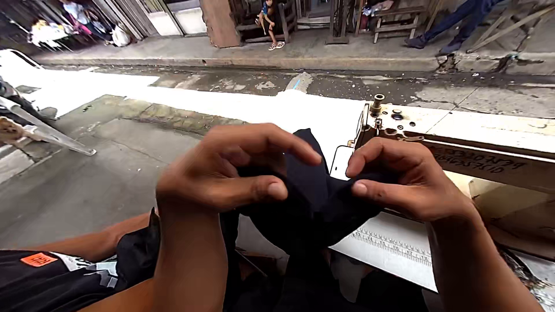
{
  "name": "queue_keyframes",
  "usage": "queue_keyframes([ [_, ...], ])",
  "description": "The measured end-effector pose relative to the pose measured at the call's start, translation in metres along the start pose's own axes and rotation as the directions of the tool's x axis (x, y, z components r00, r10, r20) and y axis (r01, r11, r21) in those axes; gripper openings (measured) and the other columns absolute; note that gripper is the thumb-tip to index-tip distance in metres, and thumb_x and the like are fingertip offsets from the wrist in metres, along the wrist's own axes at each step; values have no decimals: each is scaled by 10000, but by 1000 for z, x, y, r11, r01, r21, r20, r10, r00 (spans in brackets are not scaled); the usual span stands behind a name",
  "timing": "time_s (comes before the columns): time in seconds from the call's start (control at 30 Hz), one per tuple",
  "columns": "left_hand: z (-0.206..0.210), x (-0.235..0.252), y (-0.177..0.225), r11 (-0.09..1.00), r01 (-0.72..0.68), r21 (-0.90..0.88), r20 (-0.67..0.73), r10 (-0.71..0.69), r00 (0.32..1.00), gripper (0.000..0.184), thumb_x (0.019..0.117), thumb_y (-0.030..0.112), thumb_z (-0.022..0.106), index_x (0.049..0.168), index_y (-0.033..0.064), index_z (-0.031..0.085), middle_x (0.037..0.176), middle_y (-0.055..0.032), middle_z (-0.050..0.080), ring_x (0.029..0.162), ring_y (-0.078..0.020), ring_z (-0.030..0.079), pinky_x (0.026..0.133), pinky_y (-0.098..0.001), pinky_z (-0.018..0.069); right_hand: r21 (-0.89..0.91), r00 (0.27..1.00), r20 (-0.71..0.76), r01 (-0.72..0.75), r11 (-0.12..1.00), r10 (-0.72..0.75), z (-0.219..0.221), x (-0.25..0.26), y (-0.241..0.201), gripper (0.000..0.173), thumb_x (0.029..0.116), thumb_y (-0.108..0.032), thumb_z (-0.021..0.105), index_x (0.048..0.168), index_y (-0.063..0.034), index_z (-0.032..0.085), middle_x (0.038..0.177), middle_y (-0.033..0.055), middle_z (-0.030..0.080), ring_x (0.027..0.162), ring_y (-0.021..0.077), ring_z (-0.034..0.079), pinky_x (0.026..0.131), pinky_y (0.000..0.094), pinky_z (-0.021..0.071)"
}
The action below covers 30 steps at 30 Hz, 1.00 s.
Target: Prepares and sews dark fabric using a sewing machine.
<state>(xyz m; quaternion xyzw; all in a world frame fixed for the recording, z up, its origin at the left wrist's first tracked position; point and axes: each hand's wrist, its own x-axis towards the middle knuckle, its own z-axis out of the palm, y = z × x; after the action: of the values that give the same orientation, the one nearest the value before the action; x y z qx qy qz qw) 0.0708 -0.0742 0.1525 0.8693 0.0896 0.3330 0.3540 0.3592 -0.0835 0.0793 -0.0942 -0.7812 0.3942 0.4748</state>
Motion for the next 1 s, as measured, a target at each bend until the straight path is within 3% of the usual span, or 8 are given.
queue_keyframes([
  [0.1, 1, -14, -27, 990, 19, 142, -16, -16, 1000, 160, 1004, 248, 664, 970, 101, 718, 836, 99, 692, 751, 46, 637, 658, -122, 545, -220, 996, 37, -75, 973, 85, -5, -4, 6, 87, 961, -87, 679, 1026, -38, 711, 922, -28, 678, 844, -2, 644, 742, 141, 558],
  [0.2, 5, -21, -28, 985, -122, -124, -17, 121, 993, 126, 1040, 201, 615, 971, 107, 663, 891, 71, 681, 857, 21, 652, 754, -141, 544, -354, 998, -31, -61, 933, 53, -2, -4, -3, 99, 981, -124, 658, 1006, -50, 718, 918, -38, 646, 845, -10, 612, 729, 123, 529],
  [0.37, 20, 7, -56, 879, -241, -412, -39, 247, 968, 178, 1055, 279, 576, 985, 160, 689, 976, 73, 687, 904, 10, 637, 765, -143, 507, -133, 997, 12, 81, 988, -80, 4, 14, -7, 197, 1055, -217, 575, 967, -60, 655, 906, -58, 650, 859, -30, 616, 746, 133, 524],
  [0.5, 61, 18, -109, 894, -172, -413, -350, 19, 937, 86, 1038, 271, 609, 1039, 197, 655, 1036, 61, 656, 960, -24, 628, 820, -195, 542, 6, 958, -283, -41, 999, 41, 19, 25, 39, 77, 1007, -81, 625, 1079, -62, 642, 850, -22, 664, 699, 16, 622, 620, 162, 546],
  [0.57, 74, 13, -122, 896, -126, -427, -442, -85, 893, 65, 1022, 214, 638, 1075, 183, 662, 1041, 48, 659, 946, -33, 639, 809, -208, 559, 89, 930, -343, -108, 990, 132, 23, 22, 54, 160, 995, -69, 635, 1131, -122, 568, 791, -21, 643, 628, 18, 598, 572, 161, 526],
  [0.77, 82, 5, -127, 986, -145, -82, -488, 87, 869, 292, 930, -69, 652, 1211, -2, 697, 1073, -1, 641, 964, -47, 641, 871, -211, 575, 188, 905, -352, -183, 965, 240, 31, 14, 57, 129, 1025, -110, 614, 1106, -148, 522, 755, -10, 669, 589, 11, 608, 540, 150, 507],
  [0.83, 80, 4, -122, 992, -124, -14, -497, 100, 862, 276, 907, -71, 691, 1181, -32, 706, 1066, -18, 657, 959, -53, 663, 872, -215, 591, 119, 891, -400, -183, 976, 216, 35, 19, 51, 98, 1041, -113, 591, 1092, -132, 510, 723, -6, 656, 554, 12, 598, 518, 148, 508],
  [1.0, 73, -3, -112, 992, -99, 81, -456, 125, 881, 123, 901, -41, 711, 1015, 3, 719, 1013, -17, 651, 924, -59, 651, 806, -203, 585, -113, 881, -442, -243, 963, 170, 43, 32, 35, 66, 1079, -168, 522, 1083, -107, 496, 590, -14, 479, 404, 25, 398, 380, 152, 370],
])
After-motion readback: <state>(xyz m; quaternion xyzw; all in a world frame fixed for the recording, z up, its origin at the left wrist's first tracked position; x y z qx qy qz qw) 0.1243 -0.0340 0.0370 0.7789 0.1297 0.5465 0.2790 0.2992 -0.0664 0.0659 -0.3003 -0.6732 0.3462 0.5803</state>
